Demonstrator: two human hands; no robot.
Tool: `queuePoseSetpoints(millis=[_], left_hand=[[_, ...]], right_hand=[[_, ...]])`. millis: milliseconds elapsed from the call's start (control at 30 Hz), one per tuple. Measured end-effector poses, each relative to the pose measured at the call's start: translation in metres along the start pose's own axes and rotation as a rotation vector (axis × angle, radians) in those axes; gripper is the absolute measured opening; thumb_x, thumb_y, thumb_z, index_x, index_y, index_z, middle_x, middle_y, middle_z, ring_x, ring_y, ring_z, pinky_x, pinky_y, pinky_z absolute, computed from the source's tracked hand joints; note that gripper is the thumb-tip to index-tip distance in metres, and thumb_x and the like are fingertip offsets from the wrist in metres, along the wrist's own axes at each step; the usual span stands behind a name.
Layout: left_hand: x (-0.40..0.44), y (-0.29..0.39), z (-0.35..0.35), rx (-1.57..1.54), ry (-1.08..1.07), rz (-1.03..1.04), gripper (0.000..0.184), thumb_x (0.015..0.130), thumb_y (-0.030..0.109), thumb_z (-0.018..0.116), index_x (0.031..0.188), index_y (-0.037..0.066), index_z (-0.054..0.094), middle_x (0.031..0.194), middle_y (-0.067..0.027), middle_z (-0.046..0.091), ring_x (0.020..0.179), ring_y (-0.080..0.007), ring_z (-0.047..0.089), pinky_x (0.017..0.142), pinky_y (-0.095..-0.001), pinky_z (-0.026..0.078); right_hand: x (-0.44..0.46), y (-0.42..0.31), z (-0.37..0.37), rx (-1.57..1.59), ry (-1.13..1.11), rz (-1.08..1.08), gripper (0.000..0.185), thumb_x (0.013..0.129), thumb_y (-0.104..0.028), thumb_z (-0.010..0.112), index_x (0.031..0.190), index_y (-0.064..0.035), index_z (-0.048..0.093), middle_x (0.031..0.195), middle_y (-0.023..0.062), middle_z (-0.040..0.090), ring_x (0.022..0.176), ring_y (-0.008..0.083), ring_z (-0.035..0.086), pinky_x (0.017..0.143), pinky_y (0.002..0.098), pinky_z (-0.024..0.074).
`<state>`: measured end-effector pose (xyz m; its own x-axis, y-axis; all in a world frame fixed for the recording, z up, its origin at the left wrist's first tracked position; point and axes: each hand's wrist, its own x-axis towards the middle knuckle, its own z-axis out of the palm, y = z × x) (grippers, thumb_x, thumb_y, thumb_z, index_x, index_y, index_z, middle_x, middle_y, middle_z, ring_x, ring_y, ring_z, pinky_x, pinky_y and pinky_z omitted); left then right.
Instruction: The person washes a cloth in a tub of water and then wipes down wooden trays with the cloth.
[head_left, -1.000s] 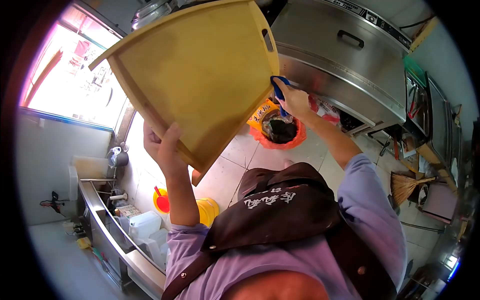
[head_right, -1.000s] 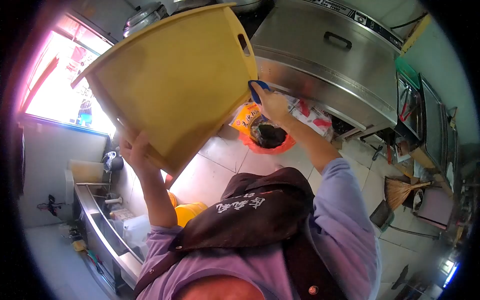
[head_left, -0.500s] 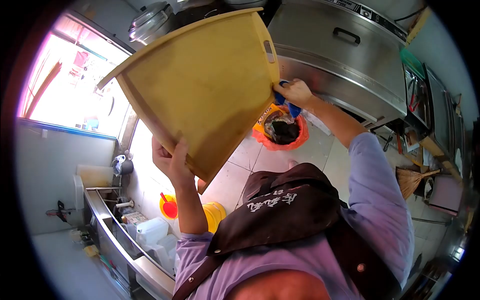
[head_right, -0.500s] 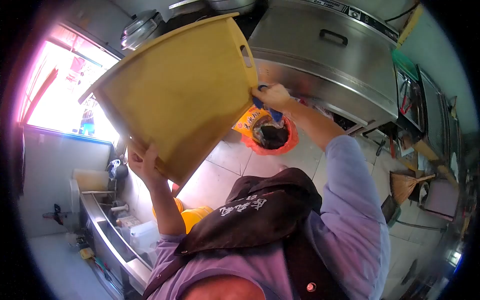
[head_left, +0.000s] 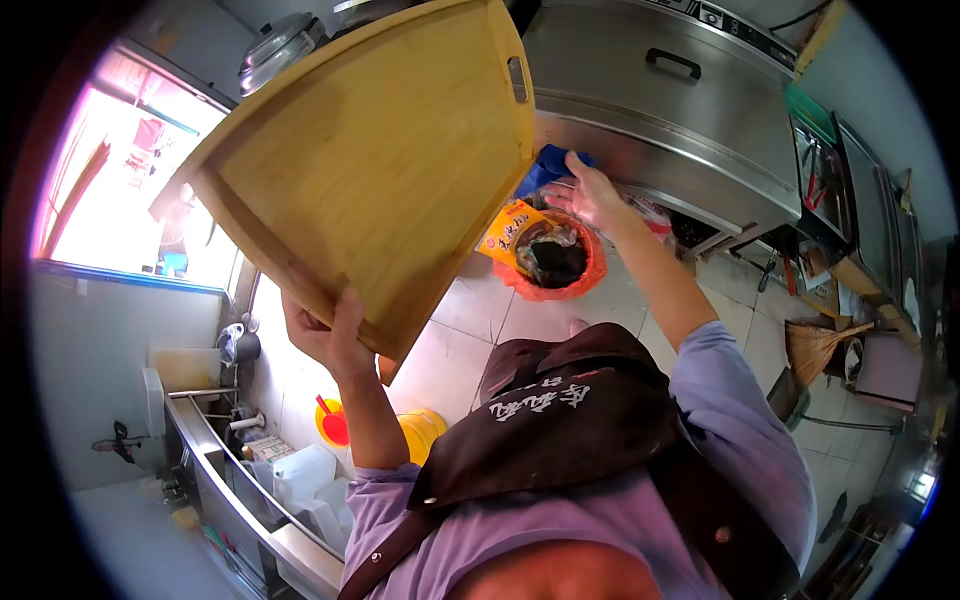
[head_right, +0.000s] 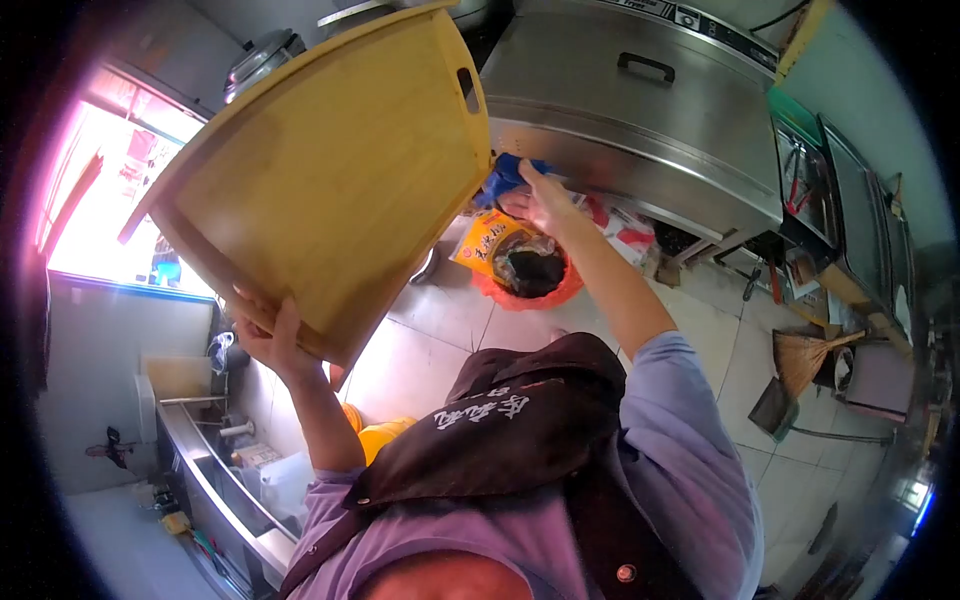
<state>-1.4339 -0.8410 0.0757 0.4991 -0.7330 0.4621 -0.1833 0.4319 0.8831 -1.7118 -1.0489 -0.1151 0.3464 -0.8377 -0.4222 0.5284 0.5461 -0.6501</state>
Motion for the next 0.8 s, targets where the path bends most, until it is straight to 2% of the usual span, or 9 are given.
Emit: queuePoseSetpoints(millis=[67,100,200,233,333,433,633,733,800], left_hand=[[-0.002,0.0,0.006,0.004,-0.015,0.022,0.054,0.068,0.008,0.07,0.117,-0.005,0.05,0.103,-0.0105,0.059,0.09,-0.0175,0.059,0.082,-0.0287,0.047],[-0.005,-0.002,0.008,0.018,-0.023,0.039,0.055,0.068,0.009,0.07,0.117,-0.005,0.05,0.103,-0.0102,0.059,0.091,-0.0174,0.059,0.082,-0.0289,0.046],[-0.014,-0.003,0.008,0.067,-0.067,0.095,0.055,0.067,0.011,0.072,0.115,-0.005,0.05,0.102,-0.0088,0.058,0.091,-0.0171,0.058,0.082,-0.0291,0.046],[-0.016,-0.002,0.007,0.085,-0.086,0.117,0.056,0.067,0.012,0.072,0.115,-0.005,0.05,0.101,-0.0083,0.058,0.091,-0.017,0.058,0.082,-0.0291,0.045],[-0.02,0.005,0.007,0.112,-0.133,0.157,0.056,0.066,0.014,0.074,0.113,-0.004,0.05,0.1,-0.0077,0.057,0.092,-0.0176,0.056,0.082,-0.0291,0.044],[-0.025,0.014,0.013,0.132,-0.158,0.174,0.056,0.066,0.016,0.075,0.112,-0.003,0.049,0.1,-0.0078,0.056,0.092,-0.0182,0.056,0.083,-0.0295,0.043],[-0.031,0.022,0.021,0.115,-0.137,0.142,0.057,0.065,0.015,0.075,0.112,-0.003,0.049,0.099,-0.0073,0.055,0.091,-0.018,0.055,0.083,-0.0297,0.042],[-0.031,0.018,0.021,0.119,-0.133,0.144,0.055,0.065,0.014,0.075,0.111,-0.002,0.049,0.099,-0.0064,0.055,0.092,-0.0171,0.054,0.083,-0.0292,0.042],[-0.032,0.009,0.014,0.096,-0.128,0.109,0.053,0.066,0.013,0.074,0.111,-0.001,0.05,0.099,-0.0058,0.055,0.092,-0.0162,0.054,0.083,-0.0289,0.042]], right_hand=[[0.005,0.005,0.02,0.002,0.056,-0.09,0.03,0.087,-0.034,0.065,0.109,-0.0147,0.059,0.102,0.0023,0.064,0.088,0.0172,0.062,0.081,0.0364,0.049],[0.007,0.009,0.028,0.004,0.063,-0.162,0.023,0.085,-0.02,0.067,0.106,-0.0142,0.06,0.097,0.0024,0.066,0.086,0.016,0.062,0.079,0.0357,0.0495],[0.02,0.009,0.045,-0.102,0.325,-0.244,0.021,0.079,-0.005,0.067,0.099,-0.0115,0.063,0.089,0.003,0.067,0.078,0.0158,0.064,0.068,0.0318,0.0522],[0.028,0.01,0.046,-0.085,0.418,-0.278,0.019,0.074,0.003,0.064,0.09,-0.0075,0.064,0.083,0.0054,0.067,0.065,0.0161,0.064,0.055,0.027,0.052],[0.032,0.01,0.047,-0.014,0.404,-0.384,0.022,0.068,0.009,0.064,0.083,-0.0062,0.058,0.071,0.0057,0.061,0.05,0.013,0.056,0.038,0.0225,0.0394],[0.034,0.008,0.05,0.012,0.312,-0.372,0.024,0.067,0.012,0.062,0.082,-0.0054,0.056,0.071,0.0081,0.061,0.051,0.0138,0.057,0.038,0.024,0.0396],[0.054,0.004,0.062,-0.089,0.457,-0.265,0.023,0.066,0.01,0.064,0.085,-0.0008,0.058,0.076,0.0108,0.062,0.049,0.0172,0.056,0.037,0.0284,0.0386],[0.053,0.009,0.072,-0.245,0.634,-0.465,0.018,0.07,0.004,0.064,0.087,0.0002,0.059,0.08,0.0118,0.063,0.049,0.0197,0.057,0.039,0.0286,0.0419],[0.044,0.0,0.064,-0.432,0.504,-0.183,0.016,0.074,-0.001,0.063,0.09,0.0002,0.06,0.083,0.0118,0.064,0.055,0.0208,0.06,0.044,0.03,0.0457]])
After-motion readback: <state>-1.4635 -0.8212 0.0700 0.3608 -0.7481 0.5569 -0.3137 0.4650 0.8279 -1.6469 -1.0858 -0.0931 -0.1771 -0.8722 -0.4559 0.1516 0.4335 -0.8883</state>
